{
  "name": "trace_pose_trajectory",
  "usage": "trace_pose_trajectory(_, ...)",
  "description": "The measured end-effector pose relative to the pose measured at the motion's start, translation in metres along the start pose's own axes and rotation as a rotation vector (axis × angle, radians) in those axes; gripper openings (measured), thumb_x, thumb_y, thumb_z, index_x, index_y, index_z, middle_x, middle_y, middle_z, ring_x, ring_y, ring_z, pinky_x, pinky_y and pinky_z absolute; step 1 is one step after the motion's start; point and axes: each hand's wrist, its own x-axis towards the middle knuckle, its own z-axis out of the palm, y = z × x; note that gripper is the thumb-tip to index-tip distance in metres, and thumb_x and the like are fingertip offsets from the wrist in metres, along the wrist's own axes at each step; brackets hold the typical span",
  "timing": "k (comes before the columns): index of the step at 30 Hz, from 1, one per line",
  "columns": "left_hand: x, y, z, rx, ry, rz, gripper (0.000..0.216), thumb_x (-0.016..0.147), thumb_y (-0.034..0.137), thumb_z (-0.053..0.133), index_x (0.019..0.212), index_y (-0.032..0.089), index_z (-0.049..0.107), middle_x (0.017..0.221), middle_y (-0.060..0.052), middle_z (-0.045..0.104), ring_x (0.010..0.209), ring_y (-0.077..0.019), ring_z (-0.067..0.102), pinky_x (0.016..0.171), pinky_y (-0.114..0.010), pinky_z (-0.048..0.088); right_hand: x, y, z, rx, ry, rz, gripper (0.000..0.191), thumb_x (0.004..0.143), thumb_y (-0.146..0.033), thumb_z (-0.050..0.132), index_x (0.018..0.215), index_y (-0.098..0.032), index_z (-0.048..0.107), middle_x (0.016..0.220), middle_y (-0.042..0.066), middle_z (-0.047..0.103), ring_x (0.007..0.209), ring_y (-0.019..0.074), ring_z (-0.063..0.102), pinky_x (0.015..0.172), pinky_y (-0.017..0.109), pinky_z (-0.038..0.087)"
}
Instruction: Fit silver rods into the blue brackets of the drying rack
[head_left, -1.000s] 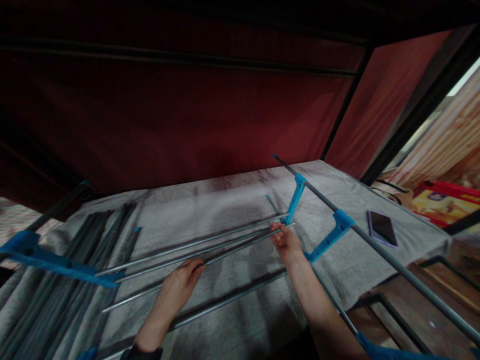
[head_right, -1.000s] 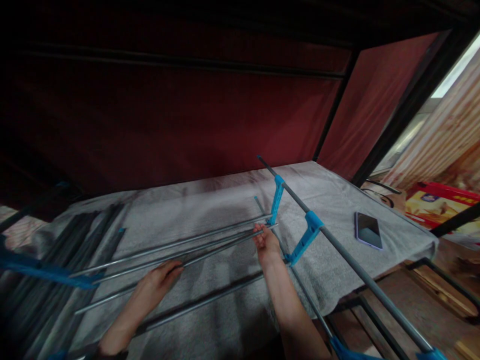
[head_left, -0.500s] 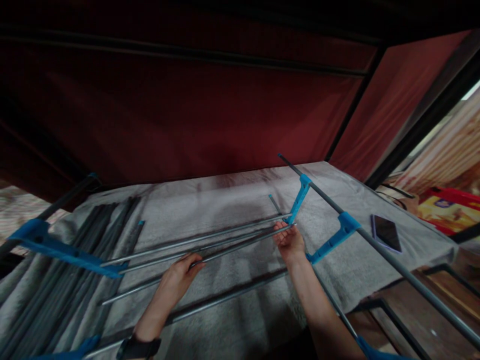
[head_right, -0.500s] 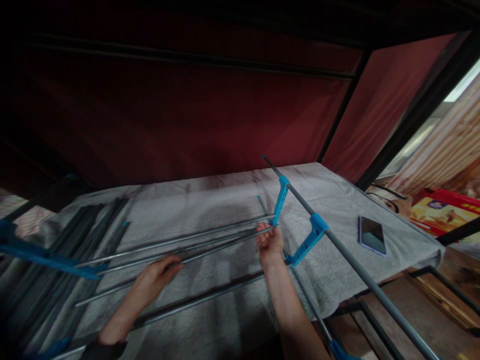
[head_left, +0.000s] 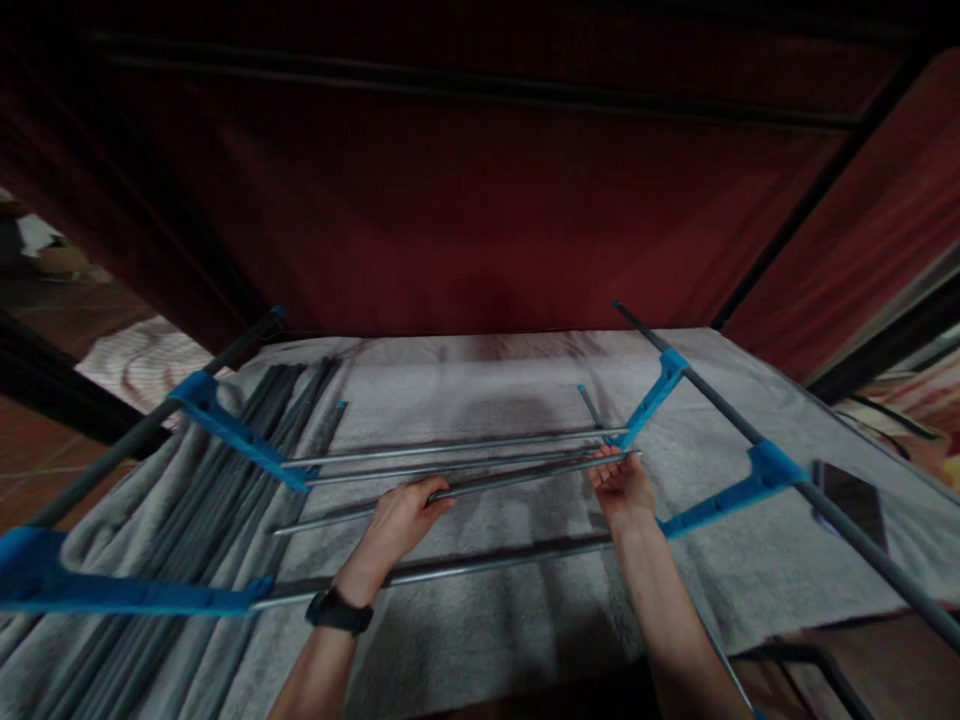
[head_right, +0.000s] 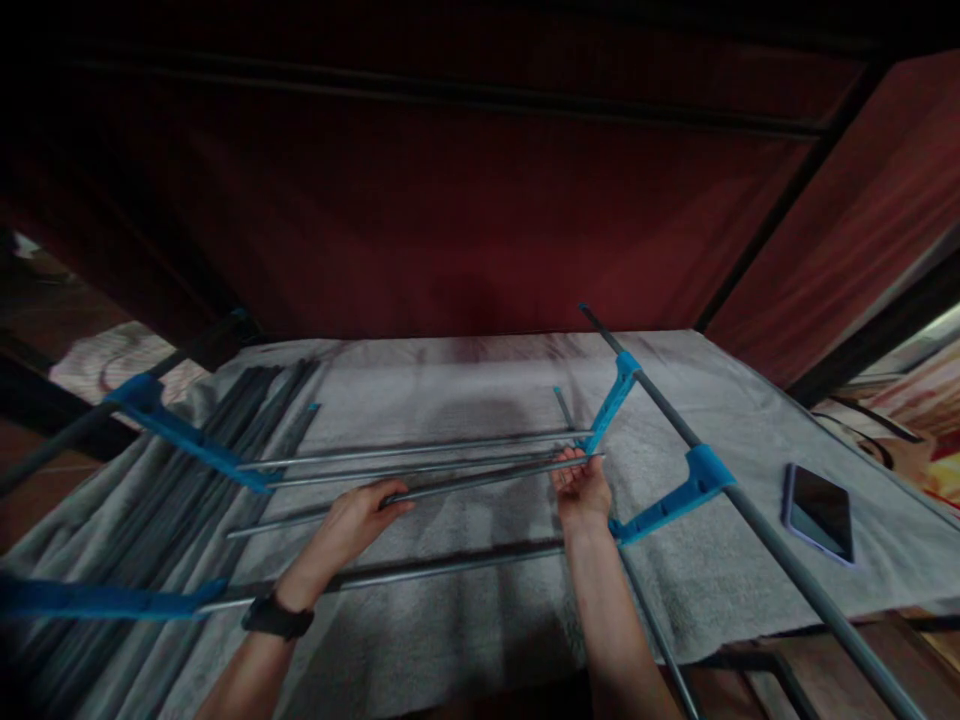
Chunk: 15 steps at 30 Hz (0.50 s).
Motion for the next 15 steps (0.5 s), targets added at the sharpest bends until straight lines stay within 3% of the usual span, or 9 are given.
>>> trace_pose_trajectory(6,-0.004,0.004,-0.001,0.018,-0.026,0.039,0.028,0.092,0.042,0.051,0.104,0.025,0.070,0.088,-0.003,0.075,0.084,-0.0205,0.069,0.075,-0.028,0.047,0.002,-0.005,-0.003,-0.043,0.008,-0.004,0.031,0.093,-0.035,0.041,0.068,-0.023,0.054,0.062,-0.001,0.063,0.058,0.0123,0.063,0.063,0.030,0.055)
trace_pose_trajectory(10,-0.008,0.011,-0.002,0.080,-0.048,0.071,0.030,0.094,0.043,0.048,0.098,0.025,0.071,0.084,-0.004,0.074,0.083,-0.0208,0.069,0.073,-0.027,0.045,0.004,-0.009,-0.004,0.016,0.086,0.018,0.037,0.094,-0.032,0.032,0.064,-0.023,0.050,0.056,-0.001,0.056,0.053,0.0124,0.059,0.060,0.032,0.055)
trace_pose_trajectory(15,-0.013,0.022,-0.002,0.183,-0.044,0.078,0.038,0.095,0.048,0.043,0.090,0.022,0.070,0.079,-0.006,0.072,0.083,-0.0225,0.069,0.072,-0.029,0.043,0.011,-0.009,-0.009,0.076,0.132,-0.008,0.043,0.093,-0.032,0.028,0.057,-0.025,0.049,0.055,0.003,0.050,0.048,0.0107,0.053,0.054,0.037,0.046)
